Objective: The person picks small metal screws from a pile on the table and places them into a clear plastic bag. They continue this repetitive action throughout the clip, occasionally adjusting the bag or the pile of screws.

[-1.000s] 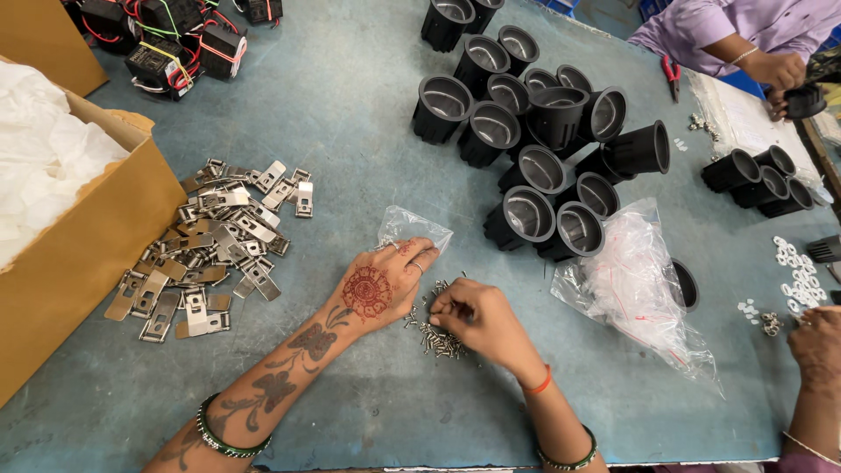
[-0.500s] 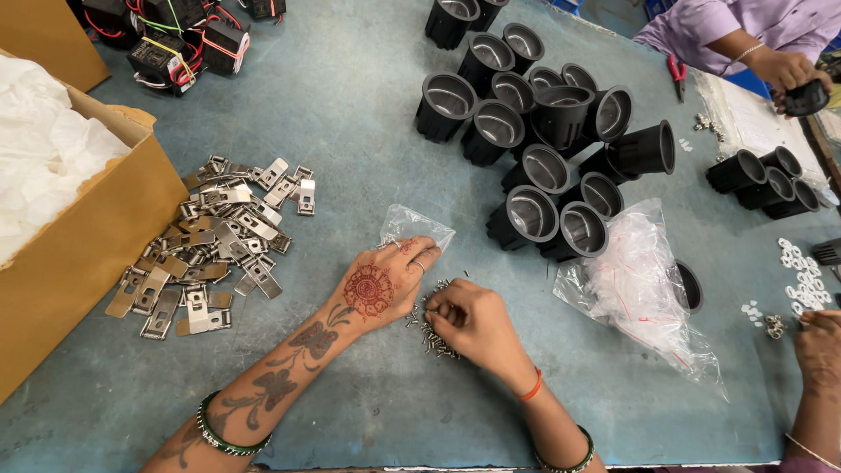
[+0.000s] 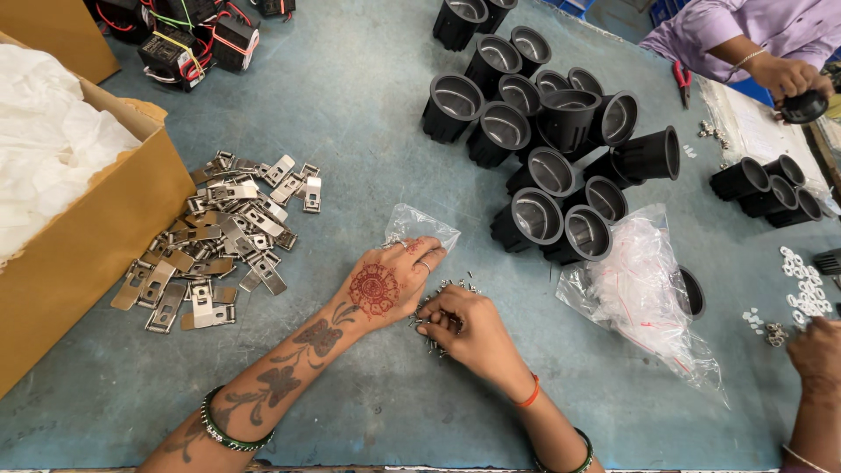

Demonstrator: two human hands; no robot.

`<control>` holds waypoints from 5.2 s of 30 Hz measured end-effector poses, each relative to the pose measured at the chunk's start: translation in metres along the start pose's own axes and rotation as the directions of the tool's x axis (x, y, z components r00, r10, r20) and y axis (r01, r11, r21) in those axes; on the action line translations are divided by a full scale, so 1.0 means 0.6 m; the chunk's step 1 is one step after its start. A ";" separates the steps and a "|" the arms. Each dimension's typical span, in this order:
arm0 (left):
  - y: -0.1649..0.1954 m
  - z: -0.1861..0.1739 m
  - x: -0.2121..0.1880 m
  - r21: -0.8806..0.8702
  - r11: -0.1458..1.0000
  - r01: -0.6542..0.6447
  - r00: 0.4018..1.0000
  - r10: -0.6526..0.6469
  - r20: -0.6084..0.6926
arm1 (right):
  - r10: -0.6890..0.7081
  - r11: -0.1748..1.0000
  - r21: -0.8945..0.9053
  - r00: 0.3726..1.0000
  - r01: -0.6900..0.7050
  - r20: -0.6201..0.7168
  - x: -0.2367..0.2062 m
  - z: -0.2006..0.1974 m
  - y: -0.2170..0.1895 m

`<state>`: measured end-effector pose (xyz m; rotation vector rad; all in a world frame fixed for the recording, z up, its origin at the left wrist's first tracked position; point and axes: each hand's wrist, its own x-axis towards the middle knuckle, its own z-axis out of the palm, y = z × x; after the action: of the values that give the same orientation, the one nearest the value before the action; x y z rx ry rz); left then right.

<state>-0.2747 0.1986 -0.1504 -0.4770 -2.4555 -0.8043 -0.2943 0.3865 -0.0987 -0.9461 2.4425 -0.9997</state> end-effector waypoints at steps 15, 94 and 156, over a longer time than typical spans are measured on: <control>0.012 -0.002 0.005 0.004 1.000 0.007 1.000 -0.007 -0.007 | 0.121 0.866 0.478 0.989 -0.150 0.090 -0.004 -0.054 0.066; 0.058 0.030 0.012 -0.364 0.822 0.439 0.894 -0.357 0.271 | -0.394 0.917 -0.232 0.834 0.325 -0.386 -0.047 -0.038 -0.009; 0.063 -0.054 0.015 -0.393 0.861 0.322 0.945 -0.270 0.184 | -0.294 0.942 -0.267 0.886 0.205 -0.357 -0.024 -0.037 -0.066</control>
<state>-0.2528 0.2087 -0.1060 -0.3027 -2.5024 -1.4923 -0.2776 0.3866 -0.0542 -1.2708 2.8678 -1.1070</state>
